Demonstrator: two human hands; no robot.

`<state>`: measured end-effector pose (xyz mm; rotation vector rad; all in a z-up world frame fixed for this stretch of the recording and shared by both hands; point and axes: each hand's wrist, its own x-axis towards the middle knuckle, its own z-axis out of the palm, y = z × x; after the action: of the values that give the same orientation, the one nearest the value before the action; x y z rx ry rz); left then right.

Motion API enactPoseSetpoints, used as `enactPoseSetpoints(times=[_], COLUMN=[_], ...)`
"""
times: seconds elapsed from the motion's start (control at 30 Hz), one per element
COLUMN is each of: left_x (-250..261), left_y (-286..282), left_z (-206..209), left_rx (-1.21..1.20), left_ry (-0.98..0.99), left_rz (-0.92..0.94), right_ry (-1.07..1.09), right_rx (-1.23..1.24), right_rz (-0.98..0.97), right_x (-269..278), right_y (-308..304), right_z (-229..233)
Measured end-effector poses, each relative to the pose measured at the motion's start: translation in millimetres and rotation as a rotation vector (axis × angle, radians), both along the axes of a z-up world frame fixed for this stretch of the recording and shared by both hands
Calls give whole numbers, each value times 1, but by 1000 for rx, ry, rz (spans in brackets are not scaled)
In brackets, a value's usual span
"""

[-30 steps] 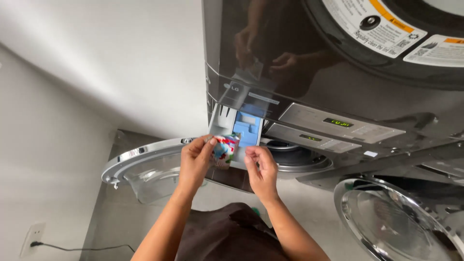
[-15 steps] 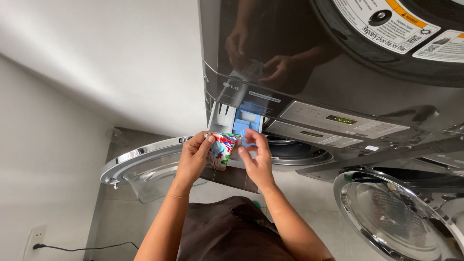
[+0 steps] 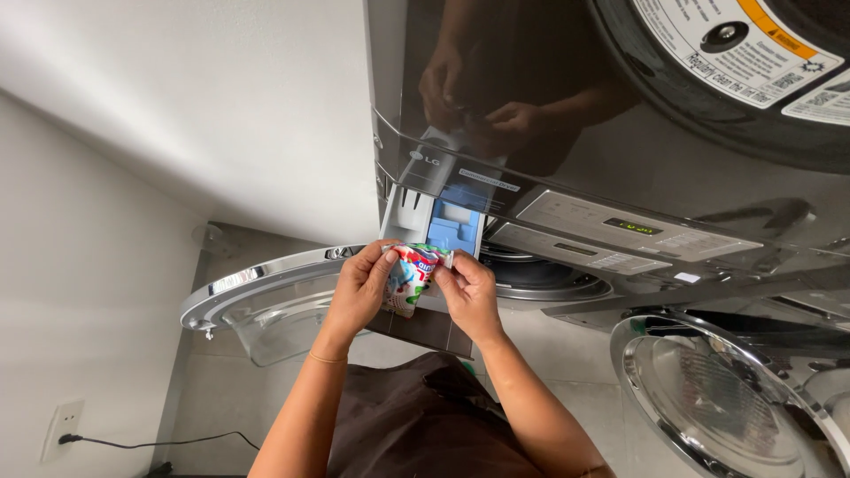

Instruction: Adding detergent packet and liquid detergent to the dispenser drawer of a washing machine.

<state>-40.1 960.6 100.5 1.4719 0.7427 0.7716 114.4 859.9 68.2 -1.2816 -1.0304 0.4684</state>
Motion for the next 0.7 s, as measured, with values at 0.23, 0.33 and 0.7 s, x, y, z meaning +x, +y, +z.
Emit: enactPoseSetpoints(times=[0.23,0.33,0.7], left_x=[-1,-1,16], left_y=[-16,-14,20], left_z=[23,8,6], left_rx=[88,120,340], left_ry=[24,70,822], left_rz=[89,160,172], right_ry=[17,66,46], right_rx=[-9,24,84], right_rz=[-170,-256,-454], right_x=[-14,-14,16], right_y=[-3,-3,-37], right_z=[12,6,-3])
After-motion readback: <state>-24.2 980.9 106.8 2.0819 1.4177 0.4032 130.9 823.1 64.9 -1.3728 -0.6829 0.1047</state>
